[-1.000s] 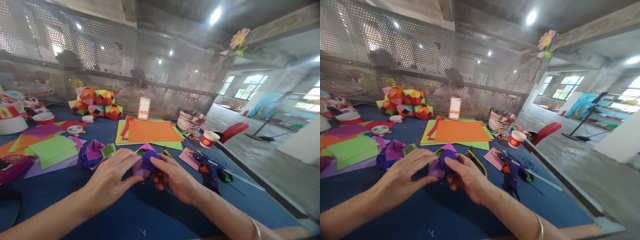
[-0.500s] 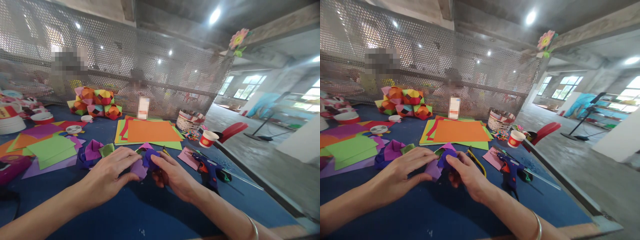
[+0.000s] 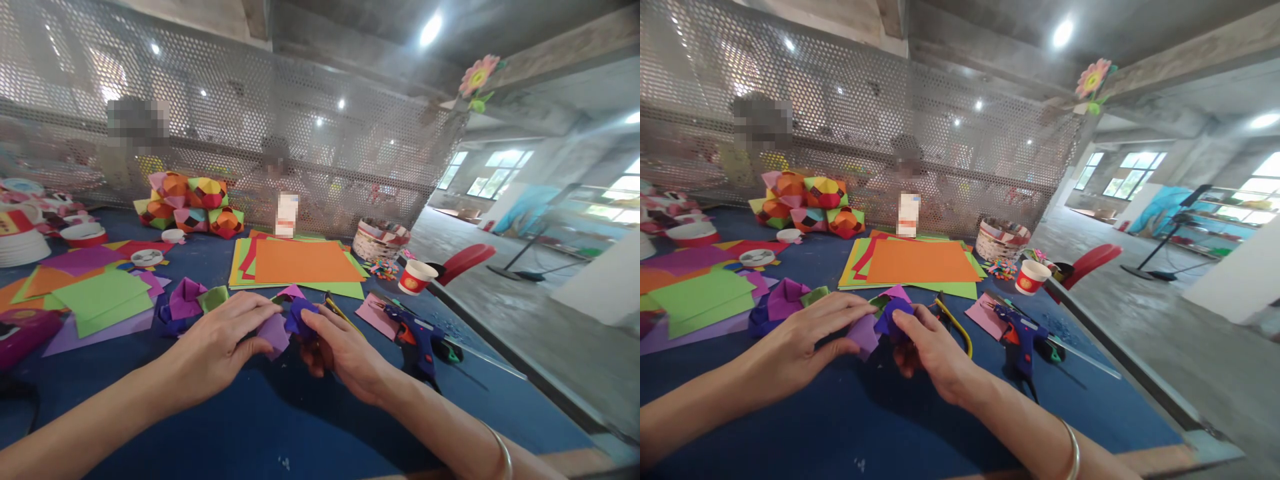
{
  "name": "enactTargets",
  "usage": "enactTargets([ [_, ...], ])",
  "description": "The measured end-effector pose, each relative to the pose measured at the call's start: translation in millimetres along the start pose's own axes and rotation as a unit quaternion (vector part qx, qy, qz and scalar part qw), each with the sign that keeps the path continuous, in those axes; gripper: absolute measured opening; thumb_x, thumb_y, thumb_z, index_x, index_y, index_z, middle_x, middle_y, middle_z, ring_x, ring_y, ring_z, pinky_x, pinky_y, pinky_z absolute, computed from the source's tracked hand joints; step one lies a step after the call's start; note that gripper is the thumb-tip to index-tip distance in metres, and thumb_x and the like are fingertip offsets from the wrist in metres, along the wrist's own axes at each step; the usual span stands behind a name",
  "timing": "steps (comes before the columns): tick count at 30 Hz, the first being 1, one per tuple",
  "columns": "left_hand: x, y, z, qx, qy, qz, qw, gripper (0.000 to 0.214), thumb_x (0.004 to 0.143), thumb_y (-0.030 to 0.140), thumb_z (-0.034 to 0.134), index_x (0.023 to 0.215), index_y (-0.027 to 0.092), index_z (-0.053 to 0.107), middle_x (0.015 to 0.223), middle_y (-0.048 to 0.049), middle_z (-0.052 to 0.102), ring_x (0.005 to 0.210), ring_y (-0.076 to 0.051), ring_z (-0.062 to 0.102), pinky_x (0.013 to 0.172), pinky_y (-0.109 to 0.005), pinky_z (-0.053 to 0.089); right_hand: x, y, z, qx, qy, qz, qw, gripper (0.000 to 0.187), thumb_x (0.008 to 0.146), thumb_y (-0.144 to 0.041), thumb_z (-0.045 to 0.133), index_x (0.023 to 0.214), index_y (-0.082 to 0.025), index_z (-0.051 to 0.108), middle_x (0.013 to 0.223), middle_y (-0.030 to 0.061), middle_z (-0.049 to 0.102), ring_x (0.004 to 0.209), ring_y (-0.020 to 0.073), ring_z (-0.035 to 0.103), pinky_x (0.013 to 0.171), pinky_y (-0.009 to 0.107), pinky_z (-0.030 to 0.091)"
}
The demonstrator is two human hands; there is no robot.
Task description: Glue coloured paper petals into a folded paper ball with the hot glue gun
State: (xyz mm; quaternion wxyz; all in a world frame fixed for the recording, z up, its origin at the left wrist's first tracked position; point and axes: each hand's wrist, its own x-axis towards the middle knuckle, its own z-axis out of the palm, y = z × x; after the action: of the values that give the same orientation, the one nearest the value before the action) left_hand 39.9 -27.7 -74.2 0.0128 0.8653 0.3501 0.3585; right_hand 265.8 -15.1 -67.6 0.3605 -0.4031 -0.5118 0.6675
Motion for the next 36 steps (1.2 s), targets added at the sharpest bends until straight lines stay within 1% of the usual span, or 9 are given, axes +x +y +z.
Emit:
enactTargets([
  [5,0.6,-0.6,1.1,0.02,-0.01,0.005,1.0,0.031,0.102,0.028,0.053,0.129,0.017,0.065,0.123,-0.0128,0.071,0.116,-0.025,0.067,0.096,-0.037,0.058,-2.3,0.2,3.2,-0.041,0.003,-0.003,0.999,0.046,0.082,-0.065,0.069,0.099,-0.025,0.053,0.065,-0.0058,0.058,0.055,0.011,0.052,0.049,0.023,0.036],
  [9,1.4,-0.5,2.0,0.023,-0.013,0.004,1.0,0.035,0.103,0.028,0.052,0.135,0.019,0.063,0.126,-0.0126,0.07,0.118,-0.025,0.068,0.095,-0.035,0.059,-2.7,2.3,6.4,-0.061,-0.009,0.004,0.998,0.051,0.083,-0.067,0.066,0.107,-0.024,0.05,0.063,-0.0057,0.059,0.054,0.0116,0.052,0.05,0.023,0.037],
  [15,2.6,3.5,3.1,0.011,-0.006,0.004,1.0,0.036,0.103,0.024,0.051,0.137,0.02,0.061,0.125,-0.012,0.069,0.116,-0.024,0.069,0.092,-0.032,0.06,-2.9,2.2,7.8,-0.067,-0.014,0.008,0.998,0.053,0.083,-0.067,0.065,0.107,-0.024,0.048,0.063,-0.0061,0.058,0.055,0.0111,0.051,0.05,0.022,0.038],
  [21,2.2,5.7,3.9,0.012,-0.007,-0.005,1.0,0.039,0.101,0.018,0.051,0.139,0.021,0.059,0.128,-0.0112,0.068,0.118,-0.023,0.068,0.093,-0.031,0.06,-1.6,2.7,8.8,-0.083,-0.015,0.011,0.996,0.054,0.085,-0.069,0.063,0.108,-0.024,0.046,0.062,-0.0068,0.057,0.053,0.0108,0.049,0.05,0.022,0.039],
  [25,1.2,5.8,5.8,0.019,-0.007,-0.012,1.0,0.04,0.1,0.016,0.05,0.139,0.021,0.06,0.127,-0.0114,0.069,0.116,-0.024,0.069,0.09,-0.032,0.062,-1.7,4.8,11.0,-0.094,-0.008,0.013,0.995,0.054,0.084,-0.07,0.062,0.108,-0.025,0.045,0.06,-0.0076,0.056,0.051,0.011,0.047,0.049,0.023,0.037],
  [31,0.0,6.1,8.7,0.018,-0.007,-0.017,1.0,0.041,0.099,0.015,0.051,0.139,0.022,0.059,0.127,-0.0119,0.068,0.117,-0.025,0.068,0.093,-0.034,0.061,-2.3,9.0,13.4,-0.093,-0.003,0.006,0.996,0.054,0.084,-0.074,0.061,0.102,-0.026,0.045,0.059,-0.007,0.056,0.049,0.011,0.046,0.049,0.024,0.037],
  [36,0.0,7.0,8.7,0.018,-0.01,-0.011,1.0,0.043,0.099,0.013,0.05,0.14,0.023,0.059,0.127,-0.0117,0.068,0.117,-0.025,0.068,0.094,-0.035,0.061,-2.5,9.5,13.5,-0.096,-0.008,0.008,0.995,0.052,0.086,-0.072,0.061,0.104,-0.025,0.046,0.06,-0.0068,0.057,0.05,0.011,0.048,0.049,0.023,0.037],
])
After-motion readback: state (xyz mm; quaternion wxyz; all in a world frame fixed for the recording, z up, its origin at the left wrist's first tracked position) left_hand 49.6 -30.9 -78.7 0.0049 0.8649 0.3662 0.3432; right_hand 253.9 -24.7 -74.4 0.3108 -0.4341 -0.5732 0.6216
